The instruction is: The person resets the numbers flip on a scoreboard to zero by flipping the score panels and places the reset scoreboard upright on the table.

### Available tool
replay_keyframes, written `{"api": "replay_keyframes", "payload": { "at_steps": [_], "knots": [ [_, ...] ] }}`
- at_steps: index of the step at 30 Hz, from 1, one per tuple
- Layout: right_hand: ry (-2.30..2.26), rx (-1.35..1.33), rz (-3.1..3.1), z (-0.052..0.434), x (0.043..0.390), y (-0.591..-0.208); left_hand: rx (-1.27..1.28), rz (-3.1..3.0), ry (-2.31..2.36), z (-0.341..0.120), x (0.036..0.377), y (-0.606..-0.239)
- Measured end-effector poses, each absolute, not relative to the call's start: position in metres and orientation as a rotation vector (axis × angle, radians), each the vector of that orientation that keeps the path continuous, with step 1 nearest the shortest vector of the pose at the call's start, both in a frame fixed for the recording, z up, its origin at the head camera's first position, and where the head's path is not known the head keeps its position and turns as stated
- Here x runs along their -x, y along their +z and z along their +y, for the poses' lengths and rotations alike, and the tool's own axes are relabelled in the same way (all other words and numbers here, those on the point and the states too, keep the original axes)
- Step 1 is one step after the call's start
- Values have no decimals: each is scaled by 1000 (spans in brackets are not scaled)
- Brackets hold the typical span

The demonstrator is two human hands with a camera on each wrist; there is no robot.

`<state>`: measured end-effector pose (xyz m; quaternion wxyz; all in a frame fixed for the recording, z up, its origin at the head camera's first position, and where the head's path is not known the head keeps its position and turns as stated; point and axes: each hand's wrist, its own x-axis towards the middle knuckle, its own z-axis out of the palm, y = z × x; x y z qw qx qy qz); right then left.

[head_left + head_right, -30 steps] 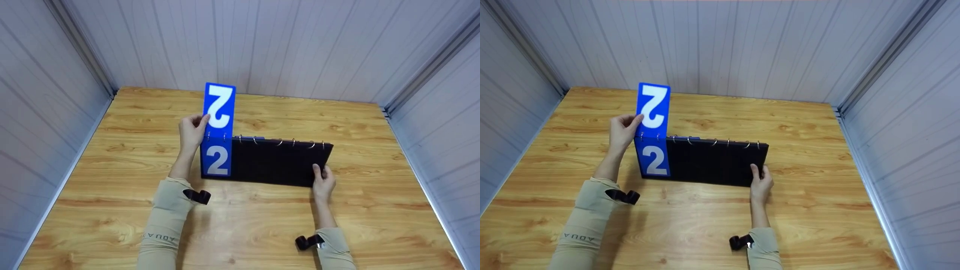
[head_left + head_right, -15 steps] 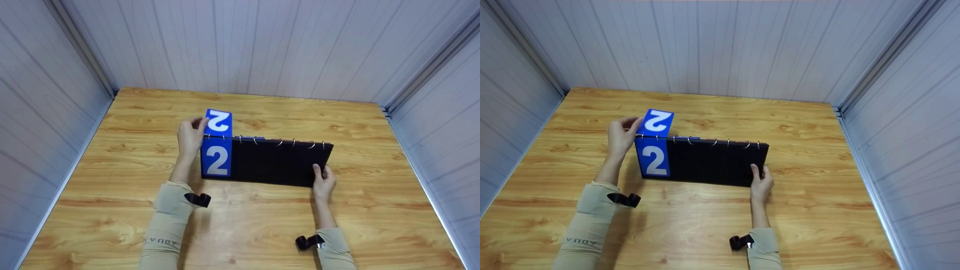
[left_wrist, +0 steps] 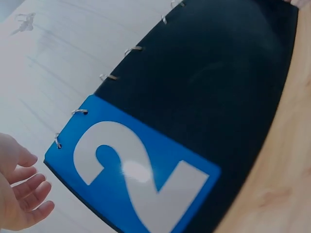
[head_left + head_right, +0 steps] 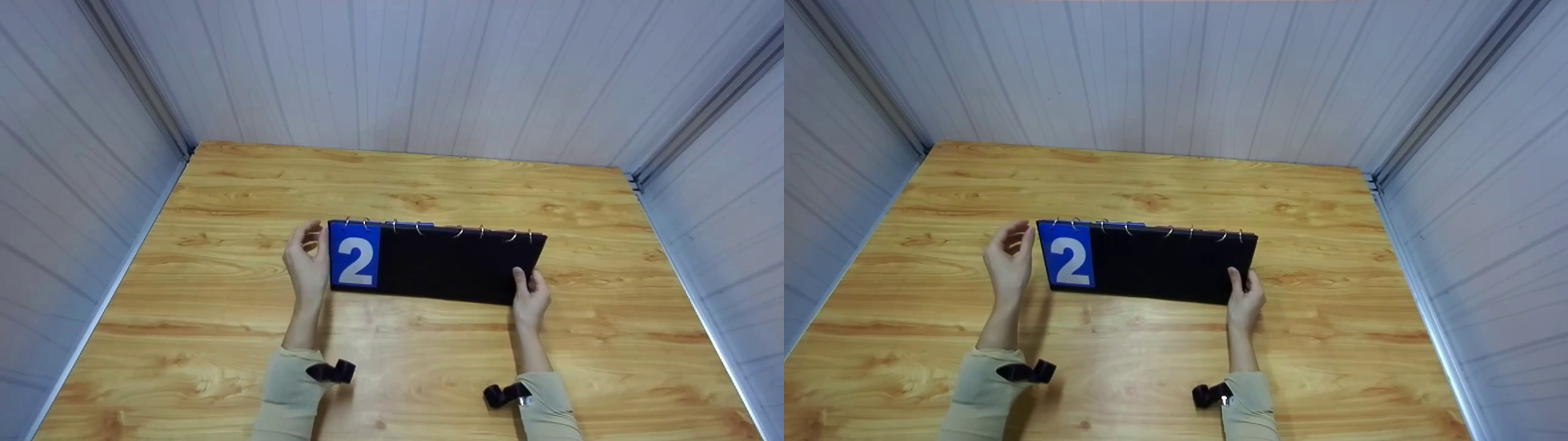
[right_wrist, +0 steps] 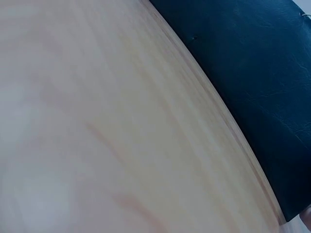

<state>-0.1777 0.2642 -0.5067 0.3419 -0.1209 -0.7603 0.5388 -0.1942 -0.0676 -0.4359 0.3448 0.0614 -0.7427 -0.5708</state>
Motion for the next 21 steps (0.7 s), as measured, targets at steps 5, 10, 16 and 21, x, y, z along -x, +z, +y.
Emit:
{"api": "replay_keyframes", "payload": {
  "at_steps": [5,10,16,21],
  "knots": [
    [1414,314,-1968,264,177,-507,-163,-1937,-1542,-61,182,-448],
    [1434,321,-1957,264,178,-508,-197,-1983,-1539,-58,180,-465],
    [1415,306,-1953,264,178,-508,-285,-2010,-1616,-53,177,-474],
    [1420,311,-1947,264,178,-508,-346,-1991,-1690,-52,178,-476]
  ]
}}
